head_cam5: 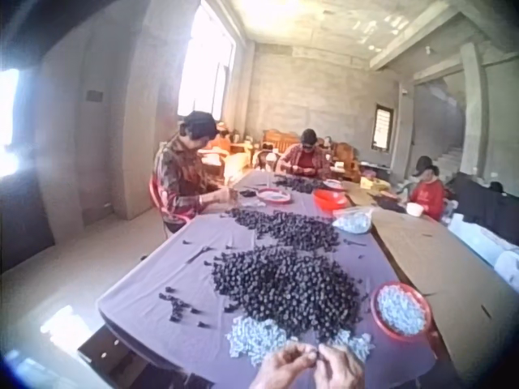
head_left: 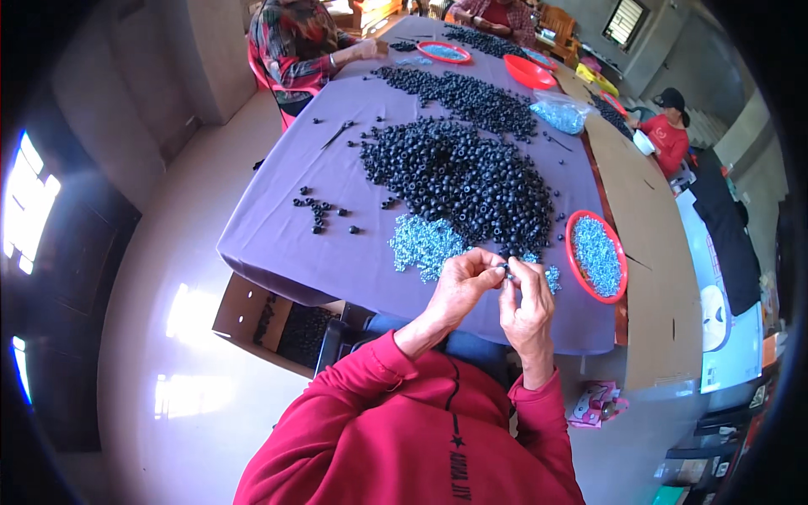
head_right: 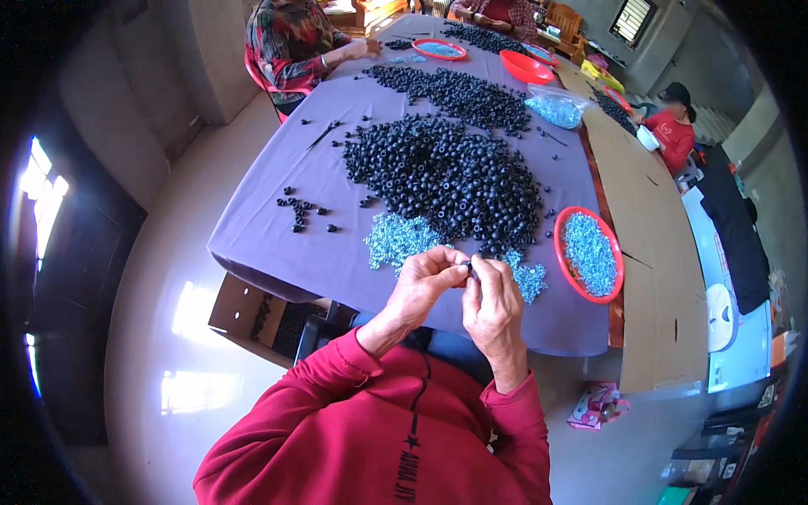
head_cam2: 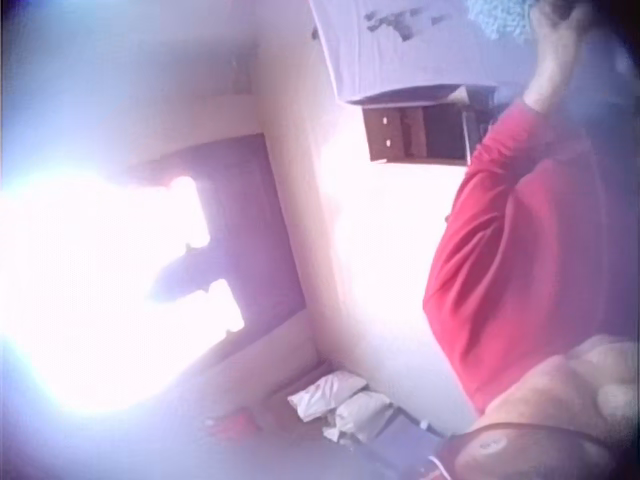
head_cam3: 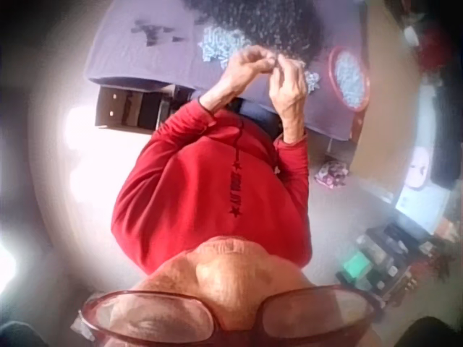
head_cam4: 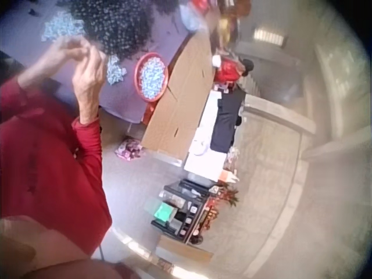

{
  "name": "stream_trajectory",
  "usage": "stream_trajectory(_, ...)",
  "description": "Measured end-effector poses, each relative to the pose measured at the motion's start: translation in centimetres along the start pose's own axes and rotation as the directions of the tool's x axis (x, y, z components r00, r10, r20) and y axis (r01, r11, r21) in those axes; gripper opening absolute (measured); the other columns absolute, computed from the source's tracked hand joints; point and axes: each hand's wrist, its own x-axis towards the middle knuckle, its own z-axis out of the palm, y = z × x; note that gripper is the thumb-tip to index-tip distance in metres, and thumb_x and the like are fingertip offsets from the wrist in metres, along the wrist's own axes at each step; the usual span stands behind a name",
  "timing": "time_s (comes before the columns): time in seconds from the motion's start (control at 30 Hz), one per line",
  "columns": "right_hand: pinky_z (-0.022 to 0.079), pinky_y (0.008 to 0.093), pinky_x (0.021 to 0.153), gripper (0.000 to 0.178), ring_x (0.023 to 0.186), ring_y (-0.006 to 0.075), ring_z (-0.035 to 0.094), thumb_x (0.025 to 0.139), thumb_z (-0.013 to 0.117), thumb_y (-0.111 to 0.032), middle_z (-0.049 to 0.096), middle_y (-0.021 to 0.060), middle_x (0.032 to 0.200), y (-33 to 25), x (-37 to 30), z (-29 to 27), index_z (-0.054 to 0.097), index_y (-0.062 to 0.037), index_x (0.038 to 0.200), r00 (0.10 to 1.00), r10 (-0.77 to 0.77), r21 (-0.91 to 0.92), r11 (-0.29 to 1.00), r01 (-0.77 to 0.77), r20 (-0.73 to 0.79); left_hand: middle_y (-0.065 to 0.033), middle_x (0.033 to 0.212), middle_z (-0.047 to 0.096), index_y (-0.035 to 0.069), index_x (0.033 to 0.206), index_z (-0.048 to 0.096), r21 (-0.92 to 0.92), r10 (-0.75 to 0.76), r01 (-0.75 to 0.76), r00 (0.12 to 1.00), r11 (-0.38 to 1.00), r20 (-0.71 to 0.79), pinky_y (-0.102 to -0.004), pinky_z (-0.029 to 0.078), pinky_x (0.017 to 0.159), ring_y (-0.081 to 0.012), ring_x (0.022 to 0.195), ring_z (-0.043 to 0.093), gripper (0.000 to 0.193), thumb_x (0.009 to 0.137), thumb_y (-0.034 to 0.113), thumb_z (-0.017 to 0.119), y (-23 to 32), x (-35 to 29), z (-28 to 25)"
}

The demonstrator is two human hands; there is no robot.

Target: The person puts on eyeglasses, then assembles small parts by inserting pins into black rubber pieces by hand and placing them on the table.

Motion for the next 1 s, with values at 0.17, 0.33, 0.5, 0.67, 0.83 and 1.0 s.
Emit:
stream_trajectory(0.17, 0.046, 0.0350, 0.064, 0.038, 0.073, 0.0283, 0.054, 0.066, 0.063, 0.005, 0.053, 0.0152, 0.087, -0.2, -0.5, 1.6, 0.050, 0.0023, 0.102, 0.999, -0.014, -0.139, 0.990, 0.009, -0.034, -0.0019, 0.078, 0.059, 0.000, 0.085, 0.058, -0.005, -0.082, 0.082, 0.995, 0.997, -0.061, -0.0215, 0.043, 0.069, -0.0079, 0.074, 0.054, 0.006, 0.080, 0.002, 0.060, -0.3, 0.0, -0.3)
stream_trajectory(0.33, 0.043, 0.0345, 0.057, 0.028, 0.065, 0.0268, 0.052, 0.068, 0.064, 0.003, 0.050, 0.0119, 0.077, 1.8, -1.7, 3.5, 0.051, -0.0004, 0.092, 0.988, -0.008, -0.187, 0.982, -0.021, -0.152, -0.0018, 0.076, 0.059, 0.000, 0.081, 0.059, 0.086, -0.103, 0.114, 0.987, 0.990, -0.120, -0.0209, 0.041, 0.068, -0.0073, 0.070, 0.052, 0.005, 0.077, 0.001, 0.061, -1.3, 0.2, -0.4)
stream_trajectory(0.5, 0.041, 0.0371, 0.051, 0.022, 0.059, 0.0286, 0.050, 0.068, 0.062, 0.003, 0.046, 0.0112, 0.068, 1.9, -2.2, 3.5, 0.049, -0.0016, 0.085, 0.993, 0.019, -0.171, 0.985, -0.040, -0.120, -0.0024, 0.076, 0.059, -0.001, 0.080, 0.059, 0.134, -0.108, 0.127, 0.984, 0.983, -0.142, -0.0215, 0.042, 0.068, -0.0079, 0.071, 0.053, 0.005, 0.075, 0.000, 0.061, -2.1, 0.3, -0.6)
stream_trajectory(0.67, 0.041, 0.0368, 0.049, 0.021, 0.058, 0.0291, 0.050, 0.068, 0.061, 0.004, 0.045, 0.0117, 0.067, 2.0, -2.3, 3.0, 0.047, -0.0022, 0.082, 0.997, 0.017, -0.152, 0.988, -0.027, -0.072, -0.0040, 0.074, 0.060, -0.001, 0.077, 0.061, 0.192, -0.152, 0.179, 0.977, 0.965, -0.147, -0.0226, 0.043, 0.068, -0.0095, 0.070, 0.053, 0.004, 0.074, -0.001, 0.062, -2.2, 0.2, -0.7)
stream_trajectory(0.83, 0.041, 0.0369, 0.048, 0.020, 0.057, 0.0294, 0.050, 0.067, 0.061, 0.003, 0.045, 0.0116, 0.067, 2.0, -2.5, 2.8, 0.047, -0.0014, 0.080, 0.999, -0.001, -0.142, 0.990, -0.005, -0.040, -0.0049, 0.074, 0.060, -0.002, 0.076, 0.061, 0.160, -0.169, 0.189, 0.977, 0.969, -0.128, -0.0235, 0.043, 0.067, -0.0102, 0.069, 0.053, 0.004, 0.072, -0.002, 0.063, -2.2, 0.2, -1.0)
stream_trajectory(1.0, 0.040, 0.0360, 0.047, 0.020, 0.054, 0.0267, 0.048, 0.066, 0.061, 0.004, 0.043, 0.0100, 0.064, 2.1, -2.8, 2.6, 0.048, -0.0010, 0.080, 0.999, -0.013, -0.136, 0.991, 0.006, -0.052, -0.0051, 0.074, 0.060, -0.002, 0.075, 0.061, 0.174, -0.190, 0.206, 0.976, 0.963, -0.104, -0.0232, 0.043, 0.066, -0.0103, 0.068, 0.054, 0.004, 0.072, -0.003, 0.062, -2.1, 0.0, -0.8)
